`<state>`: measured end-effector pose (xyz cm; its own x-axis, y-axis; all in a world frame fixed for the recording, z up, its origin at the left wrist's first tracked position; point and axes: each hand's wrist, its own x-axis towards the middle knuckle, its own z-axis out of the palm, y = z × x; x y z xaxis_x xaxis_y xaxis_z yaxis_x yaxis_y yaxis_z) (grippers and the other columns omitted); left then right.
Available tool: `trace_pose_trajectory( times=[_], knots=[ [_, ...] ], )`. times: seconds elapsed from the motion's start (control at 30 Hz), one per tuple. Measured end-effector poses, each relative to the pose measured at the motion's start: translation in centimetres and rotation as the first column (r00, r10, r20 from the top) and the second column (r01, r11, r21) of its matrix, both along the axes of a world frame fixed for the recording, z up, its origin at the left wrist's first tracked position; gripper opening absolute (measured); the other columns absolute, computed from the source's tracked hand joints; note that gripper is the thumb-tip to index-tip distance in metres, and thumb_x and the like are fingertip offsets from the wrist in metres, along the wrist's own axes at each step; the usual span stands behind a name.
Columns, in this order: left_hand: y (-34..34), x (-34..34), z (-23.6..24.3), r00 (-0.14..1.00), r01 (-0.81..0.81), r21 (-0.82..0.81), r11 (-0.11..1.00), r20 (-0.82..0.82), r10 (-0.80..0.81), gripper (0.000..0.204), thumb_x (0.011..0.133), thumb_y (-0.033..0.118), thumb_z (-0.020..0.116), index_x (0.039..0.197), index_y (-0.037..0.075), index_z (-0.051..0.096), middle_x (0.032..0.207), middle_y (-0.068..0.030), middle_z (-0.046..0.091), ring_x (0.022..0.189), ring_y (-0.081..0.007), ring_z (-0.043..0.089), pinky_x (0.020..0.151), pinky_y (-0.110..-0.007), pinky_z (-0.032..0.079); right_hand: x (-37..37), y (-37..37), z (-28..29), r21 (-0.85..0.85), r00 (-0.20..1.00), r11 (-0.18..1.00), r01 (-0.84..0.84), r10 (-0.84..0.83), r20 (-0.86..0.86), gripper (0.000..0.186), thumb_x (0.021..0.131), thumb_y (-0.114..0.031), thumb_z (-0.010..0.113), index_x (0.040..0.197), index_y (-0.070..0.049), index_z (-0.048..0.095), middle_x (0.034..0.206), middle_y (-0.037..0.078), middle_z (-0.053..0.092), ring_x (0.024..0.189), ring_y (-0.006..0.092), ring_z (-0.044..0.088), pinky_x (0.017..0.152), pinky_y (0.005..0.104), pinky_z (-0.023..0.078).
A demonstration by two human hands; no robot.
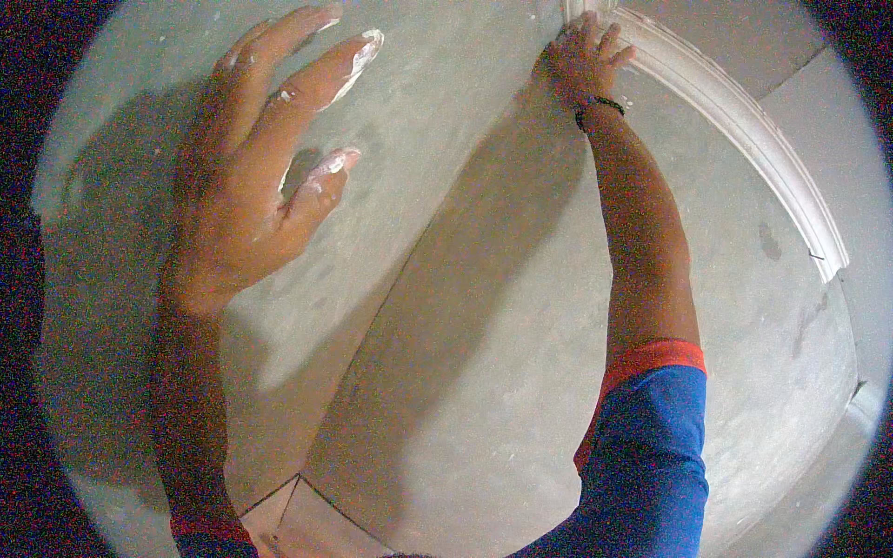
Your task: The person positions a section of white crown molding against a wall and ceiling corner, then applies a white paste by hand along the joint and smooths it with a finger.
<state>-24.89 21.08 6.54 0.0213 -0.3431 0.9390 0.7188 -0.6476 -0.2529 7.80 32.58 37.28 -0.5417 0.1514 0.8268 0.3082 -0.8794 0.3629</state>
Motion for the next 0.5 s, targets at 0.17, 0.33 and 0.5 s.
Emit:
trace_pose_trajectory(
  times=[0.17, 0.33, 0.5],
  knots=[
    [2.3, 1.1, 0.1, 0.993, -0.101, 0.12, 0.988, 0.078, 0.092, 0.059, 0.071, 0.013, 0.071, 0.127, 0.003, 0.054, 0.128, -0.0239, 0.043, 0.117, -0.0407, 0.048, 0.101, -0.051, 0.041, 1.0, -0.6, 2.1, -0.065, 0.978, 0.98, -0.188, 0.193, 0.079, 0.031, 0.092, -0.033, 0.05, 0.12, -0.025, 0.059, 0.135, 0.005, 0.044, 0.126, 0.036, 0.036, 0.093, 0.0608, 0.035],
    [1.9, 1.5, -0.5, 0.998, -0.025, 0.062, 0.998, 0.057, 0.021, 0.06, 0.071, 0.012, 0.071, 0.127, 0.004, 0.054, 0.129, -0.0236, 0.043, 0.117, -0.0406, 0.047, 0.101, -0.05, 0.04, -0.3, -0.1, 1.9, -0.002, 0.939, 0.94, -0.342, 0.342, -0.036, 0.022, 0.089, -0.03, 0.055, 0.107, -0.026, 0.066, 0.117, 0.005, 0.053, 0.113, 0.0312, 0.048, 0.087, 0.0518, 0.041],
    [1.4, 1.4, -0.6, 0.998, -0.008, 0.046, 0.999, 0.059, 0.006, 0.06, 0.07, 0.012, 0.071, 0.127, 0.004, 0.054, 0.129, -0.0232, 0.044, 0.118, -0.0405, 0.047, 0.102, -0.05, 0.04, 0.5, 0.3, 4.0, -0.004, 0.946, 0.947, -0.323, 0.323, 0.004, 0.023, 0.09, -0.035, 0.055, 0.107, -0.026, 0.067, 0.112, 0.006, 0.056, 0.11, 0.0312, 0.051, 0.088, 0.0501, 0.042]
  ],
)
